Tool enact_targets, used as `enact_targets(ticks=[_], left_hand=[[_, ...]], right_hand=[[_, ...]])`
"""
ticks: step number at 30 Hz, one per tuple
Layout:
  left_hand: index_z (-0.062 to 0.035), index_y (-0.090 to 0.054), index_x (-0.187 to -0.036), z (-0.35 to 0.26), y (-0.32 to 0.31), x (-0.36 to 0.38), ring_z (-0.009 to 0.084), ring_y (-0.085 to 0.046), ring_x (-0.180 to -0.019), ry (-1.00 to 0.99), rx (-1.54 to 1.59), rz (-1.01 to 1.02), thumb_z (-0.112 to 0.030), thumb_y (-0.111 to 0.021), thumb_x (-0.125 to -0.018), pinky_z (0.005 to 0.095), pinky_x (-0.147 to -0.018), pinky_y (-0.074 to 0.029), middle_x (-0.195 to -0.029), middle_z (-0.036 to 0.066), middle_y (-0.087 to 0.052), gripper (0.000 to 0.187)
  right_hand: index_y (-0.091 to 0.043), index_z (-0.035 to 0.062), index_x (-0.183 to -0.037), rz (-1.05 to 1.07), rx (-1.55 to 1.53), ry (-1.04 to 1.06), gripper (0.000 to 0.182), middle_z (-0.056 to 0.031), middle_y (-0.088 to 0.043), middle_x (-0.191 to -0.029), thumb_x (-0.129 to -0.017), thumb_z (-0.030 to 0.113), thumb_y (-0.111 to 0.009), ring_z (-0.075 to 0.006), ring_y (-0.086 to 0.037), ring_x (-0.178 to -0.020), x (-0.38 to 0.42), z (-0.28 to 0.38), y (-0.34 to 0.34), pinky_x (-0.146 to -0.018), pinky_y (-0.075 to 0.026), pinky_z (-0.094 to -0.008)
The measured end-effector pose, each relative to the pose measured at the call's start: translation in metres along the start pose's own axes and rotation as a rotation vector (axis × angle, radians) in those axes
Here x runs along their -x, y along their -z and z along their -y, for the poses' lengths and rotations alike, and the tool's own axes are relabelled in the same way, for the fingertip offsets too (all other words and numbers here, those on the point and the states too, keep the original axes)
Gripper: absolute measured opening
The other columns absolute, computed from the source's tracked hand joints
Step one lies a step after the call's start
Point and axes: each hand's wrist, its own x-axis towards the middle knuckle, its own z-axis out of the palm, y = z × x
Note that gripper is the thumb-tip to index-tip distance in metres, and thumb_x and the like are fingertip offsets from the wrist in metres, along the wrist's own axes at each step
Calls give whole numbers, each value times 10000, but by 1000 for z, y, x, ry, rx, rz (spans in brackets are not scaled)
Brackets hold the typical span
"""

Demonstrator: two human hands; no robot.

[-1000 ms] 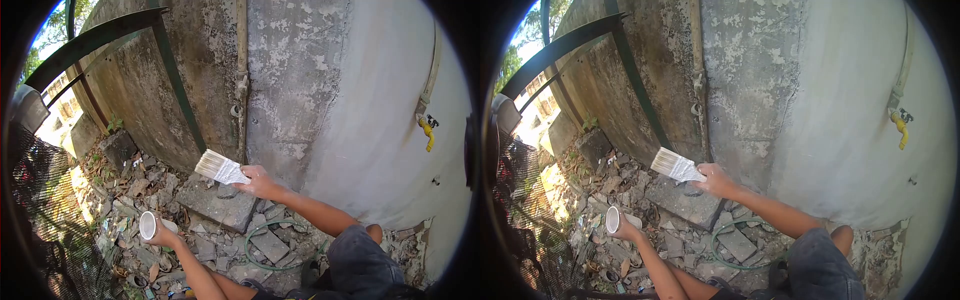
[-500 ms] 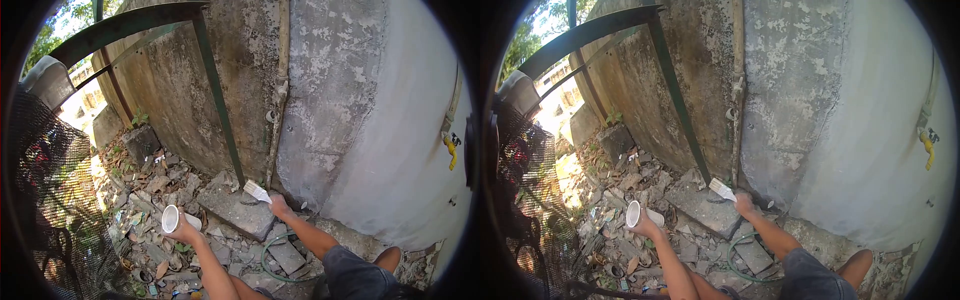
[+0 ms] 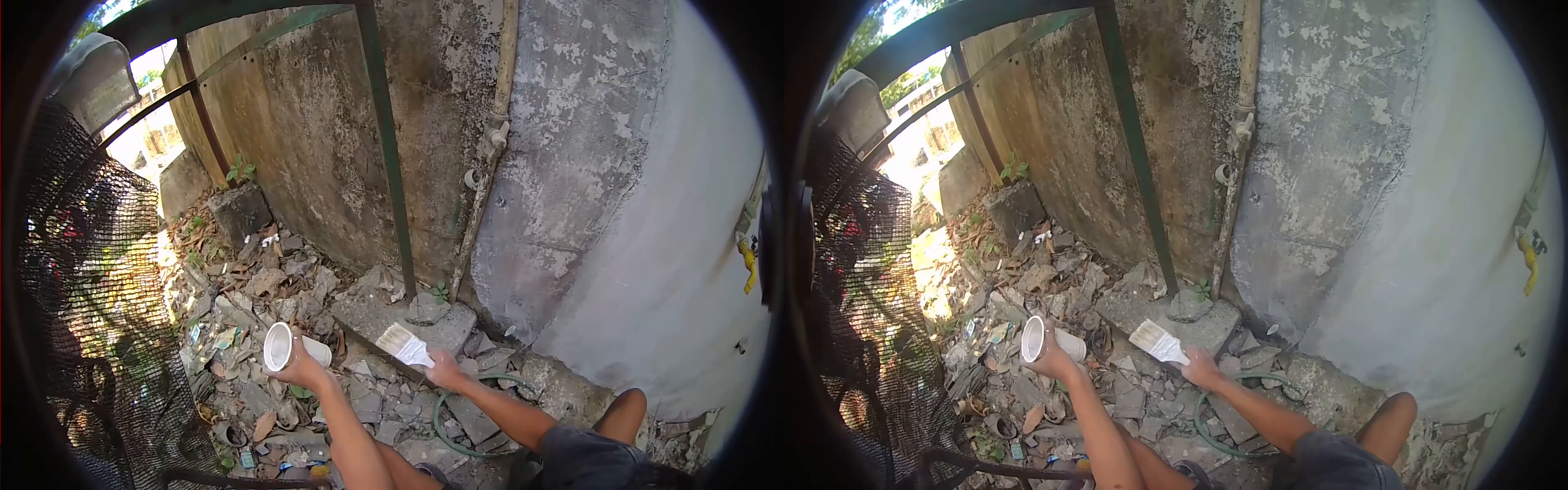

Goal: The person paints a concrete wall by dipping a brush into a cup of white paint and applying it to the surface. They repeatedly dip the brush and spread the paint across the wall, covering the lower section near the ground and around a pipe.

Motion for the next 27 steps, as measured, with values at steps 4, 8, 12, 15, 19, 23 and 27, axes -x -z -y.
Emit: enact_targets(ticks=[4, 8, 12, 15, 19, 23, 27], left_hand=[[4, -420, -1125, -23, 3, 3, 233, -578, -968, 20, 38, -12, -50, -814, -681, 371, -847, -511, -1106, 141, -567, 596], [21, -416, -1189, -18, 6, -8, 226, -586, -993, -108, 62, -29, -2, -793, -687, 360, -863, -521, -1142, 151, -572, 628], [1, -423, -1174, -29, 1, -5, 233, -578, -1009, -133, 106, 3, 16, -771, -705, 376, -870, -505, -1131, 145, -567, 584], [-4, -430, -1142, -18, -1, -7, 236, -573, -1012, -165, 43, 13, 4, -767, -718, 384, -865, -502, -1104, 141, -566, 542], [-6, -425, -1151, 5, -5, -9, 232, -566, -1023, -184, 84, 64, -25, -783, -716, 388, -875, -500, -1103, 141, -558, 564], [-5, -417, -1168, 15, -7, -7, 237, -560, -1034, -200, -8, 108, -45, -795, -712, 392, -891, -496, -1139, 145, -543, 594], [2, -413, -1177, 12, -7, 10, 239, -564, -1027, -186, -116, 233, -45, -794, -711, 382, -898, -494, -1158, 151, -541, 604]], right_hand=[[-637, 27, -926, -16, -33, -122, 224, -211, -637, -884, -788, 203, -648, -423, -592, -864, -42, 59, -42, -718, -471, -467], [-623, 2, -885, -184, -120, 12, 237, -225, -622, -899, -800, 223, -639, -452, -565, -873, -123, 37, -129, -772, -456, -494], [-630, 22, -877, -138, -17, -25, 234, -216, -619, -902, -796, 240, -649, -425, -559, -920, -196, 56, -128, -831, -448, -472], [-637, 19, -895, -74, 82, -93, 305, -226, -618, -905, -814, 314, -642, -425, -561, -926, -209, 45, -129, -824, -449, -475], [-644, -7, -932, 71, 134, -164, 456, -257, -611, -908, -836, 438, -609, -429, -570, -910, -175, 49, -97, -801, -449, -490], [-654, -36, -837, 142, 88, -162, 497, -275, -624, -845, -802, 459, -653, -433, -600, -835, -88, 63, -42, -758, -471, -494], [-662, -45, -865, 296, 85, -454, 581, -279, -630, -850, -776, 530, -662, -425, -614, -836, 17, 72, 27, -756, -481, -458]])
